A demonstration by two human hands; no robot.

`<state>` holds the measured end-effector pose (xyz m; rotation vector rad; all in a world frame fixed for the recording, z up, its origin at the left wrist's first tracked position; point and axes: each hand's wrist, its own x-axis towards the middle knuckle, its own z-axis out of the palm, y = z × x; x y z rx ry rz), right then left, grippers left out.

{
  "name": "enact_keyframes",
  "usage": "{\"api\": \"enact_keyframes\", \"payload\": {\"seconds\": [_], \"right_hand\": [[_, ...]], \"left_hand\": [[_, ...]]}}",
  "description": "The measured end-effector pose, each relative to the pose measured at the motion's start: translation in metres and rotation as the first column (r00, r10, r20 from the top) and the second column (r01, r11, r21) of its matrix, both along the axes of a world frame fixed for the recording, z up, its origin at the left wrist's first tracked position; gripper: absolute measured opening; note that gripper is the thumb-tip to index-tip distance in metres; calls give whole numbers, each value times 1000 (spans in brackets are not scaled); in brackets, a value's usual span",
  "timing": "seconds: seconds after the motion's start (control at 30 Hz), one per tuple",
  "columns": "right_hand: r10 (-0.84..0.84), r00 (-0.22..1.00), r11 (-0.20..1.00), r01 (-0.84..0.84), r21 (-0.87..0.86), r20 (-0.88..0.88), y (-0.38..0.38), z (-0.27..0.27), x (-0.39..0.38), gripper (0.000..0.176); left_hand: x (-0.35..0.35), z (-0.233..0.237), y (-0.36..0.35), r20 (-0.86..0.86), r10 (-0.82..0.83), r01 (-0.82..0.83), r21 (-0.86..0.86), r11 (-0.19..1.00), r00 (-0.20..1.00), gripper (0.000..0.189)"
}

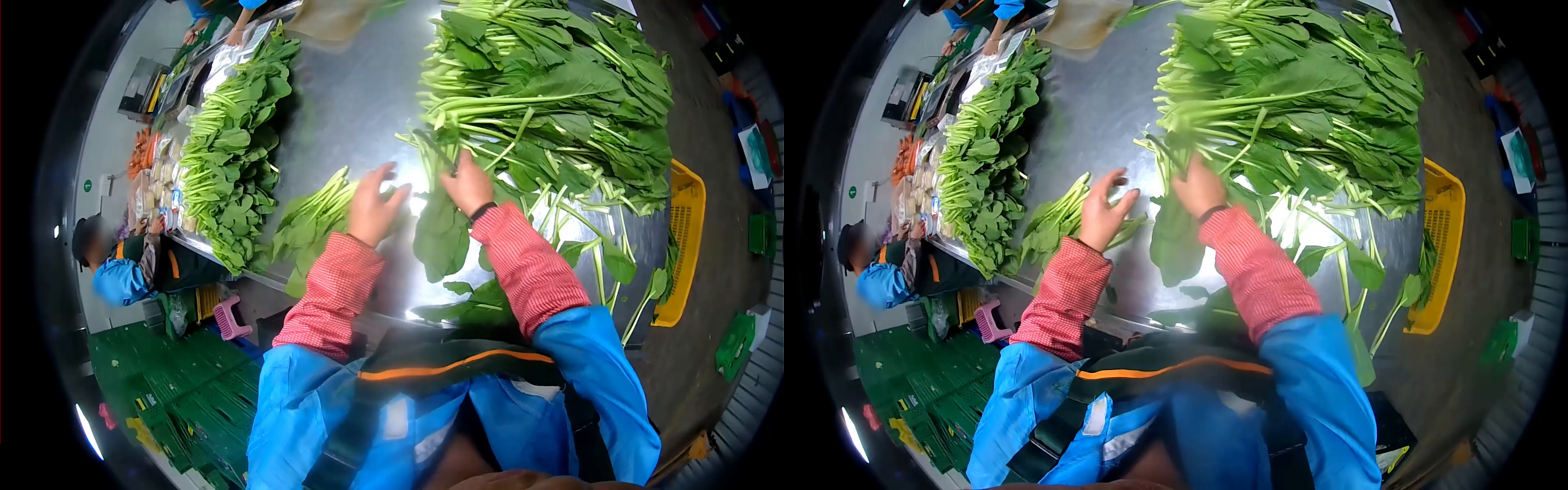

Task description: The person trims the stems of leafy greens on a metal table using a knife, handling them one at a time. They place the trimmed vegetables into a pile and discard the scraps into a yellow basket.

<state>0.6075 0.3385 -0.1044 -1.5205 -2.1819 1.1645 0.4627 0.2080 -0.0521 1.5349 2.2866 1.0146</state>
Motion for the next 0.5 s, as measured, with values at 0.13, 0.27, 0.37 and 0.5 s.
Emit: {"api": "enact_keyframes", "payload": {"seconds": [0.13,0.27,0.37,0.5], "right_hand": [[-19,865,996,-30,-89,-501,-3,-1,43,33],[-90,772,946,-131,-296,-629,-25,30,91,14],[-185,763,822,-225,-523,-619,-40,46,120,12],[-98,876,992,47,-119,-473,-37,59,155,23]], "left_hand": [[20,-9,19,386,-27,46,-42,998,922,34],[65,10,45,689,-122,116,55,992,714,35],[95,26,59,918,-100,144,48,988,383,35],[105,19,57,918,-78,273,-33,961,389,28]]}}
